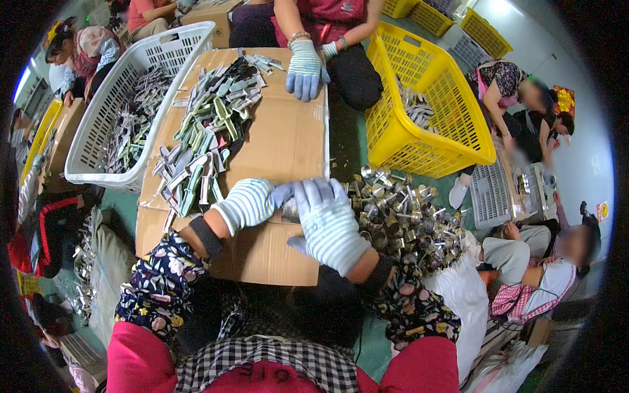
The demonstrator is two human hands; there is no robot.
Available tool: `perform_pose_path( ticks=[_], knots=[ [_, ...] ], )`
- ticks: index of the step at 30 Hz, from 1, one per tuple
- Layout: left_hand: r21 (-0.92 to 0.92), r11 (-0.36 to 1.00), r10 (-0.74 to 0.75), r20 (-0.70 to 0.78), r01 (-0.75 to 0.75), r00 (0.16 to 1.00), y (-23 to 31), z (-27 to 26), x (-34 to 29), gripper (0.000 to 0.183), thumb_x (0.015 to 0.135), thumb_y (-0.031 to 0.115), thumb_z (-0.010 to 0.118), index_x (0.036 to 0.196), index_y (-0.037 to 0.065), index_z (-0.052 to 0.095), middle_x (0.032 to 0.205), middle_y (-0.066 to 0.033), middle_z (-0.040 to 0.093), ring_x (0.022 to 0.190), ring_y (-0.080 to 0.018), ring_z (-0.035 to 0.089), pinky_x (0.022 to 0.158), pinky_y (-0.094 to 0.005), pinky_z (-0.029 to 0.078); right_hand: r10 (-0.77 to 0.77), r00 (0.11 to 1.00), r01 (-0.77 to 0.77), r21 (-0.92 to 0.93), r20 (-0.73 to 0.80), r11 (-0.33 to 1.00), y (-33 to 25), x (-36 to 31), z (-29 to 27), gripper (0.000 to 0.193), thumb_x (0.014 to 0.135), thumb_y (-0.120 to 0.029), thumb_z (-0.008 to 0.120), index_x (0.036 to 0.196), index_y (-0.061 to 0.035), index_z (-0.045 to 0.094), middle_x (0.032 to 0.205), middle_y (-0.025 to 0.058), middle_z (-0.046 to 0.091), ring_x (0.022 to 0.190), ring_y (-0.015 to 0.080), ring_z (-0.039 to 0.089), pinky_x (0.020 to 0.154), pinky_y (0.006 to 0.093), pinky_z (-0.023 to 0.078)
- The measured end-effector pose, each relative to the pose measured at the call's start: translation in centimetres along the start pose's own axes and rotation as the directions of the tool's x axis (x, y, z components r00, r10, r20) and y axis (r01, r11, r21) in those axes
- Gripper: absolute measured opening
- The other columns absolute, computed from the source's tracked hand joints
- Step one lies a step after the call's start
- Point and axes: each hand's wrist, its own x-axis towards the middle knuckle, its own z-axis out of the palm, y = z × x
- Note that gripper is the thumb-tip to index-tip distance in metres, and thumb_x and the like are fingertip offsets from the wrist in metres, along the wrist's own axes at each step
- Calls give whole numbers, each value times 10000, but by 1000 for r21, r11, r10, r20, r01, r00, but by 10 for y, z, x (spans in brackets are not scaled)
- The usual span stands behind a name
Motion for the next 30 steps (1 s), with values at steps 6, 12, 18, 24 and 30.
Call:
perform_pose_path(
  ticks=[6, 12, 18, 24, 30],
  knots=[
    [12, 992, 122, -287, -124, 950, -3, -2, 11, 406, 928, 398, 381, 928, 73, 625, 705, -175, 634, 694, -355, 625, 629, -442, 485, 167, 892, -174, -21, 419, 985, 34, 61, -14, 803, 626, -508, 734, 1229, -31, 501, 1086, 176, 574, 1038, 334, 549, 927, 403, 419],
    [9, 999, 36, 27, -37, 999, -7, -16, 21, 471, 927, 451, 339, 938, 94, 646, 705, -179, 636, 670, -355, 623, 599, -442, 484, 91, 856, -172, 115, 509, 978, 48, 72, -13, 776, 611, -497, 745, 1219, -66, 528, 1137, 184, 576, 1065, 318, 559, 925, 394, 432],
    [-45, 999, 30, 42, -28, 999, -25, -5, 35, 437, 924, 398, 359, 864, 86, 659, 683, -189, 625, 662, -373, 615, 616, -457, 483, 30, 942, -30, -4, 333, 1000, 48, 65, -5, 826, 656, -557, 687, 1193, 32, 471, 1126, 171, 578, 1056, 294, 562, 933, 381, 415],
    [-142, 989, -55, -71, 44, 996, -30, -10, 35, 327, 871, 318, 459, 1030, 58, 577, 746, -191, 623, 717, -380, 606, 659, -481, 470, 9, 871, -44, 59, 491, 997, 60, 96, -6, 770, 687, -595, 643, 1139, 19, 534, 1085, 169, 581, 1051, 311, 552, 940, 406, 401],
    [325, 941, -45, -147, 91, 988, -6, 2, 38, 400, 745, 231, 597, 1051, -15, 524, 1028, -185, 584, 968, -325, 573, 797, -432, 440, -147, 892, 34, 261, 428, 965, 94, 122, 6, 851, 683, -598, 669, 1298, -49, 459, 1289, 230, 441, 1205, 355, 439, 1010, 420, 365]
  ],
)
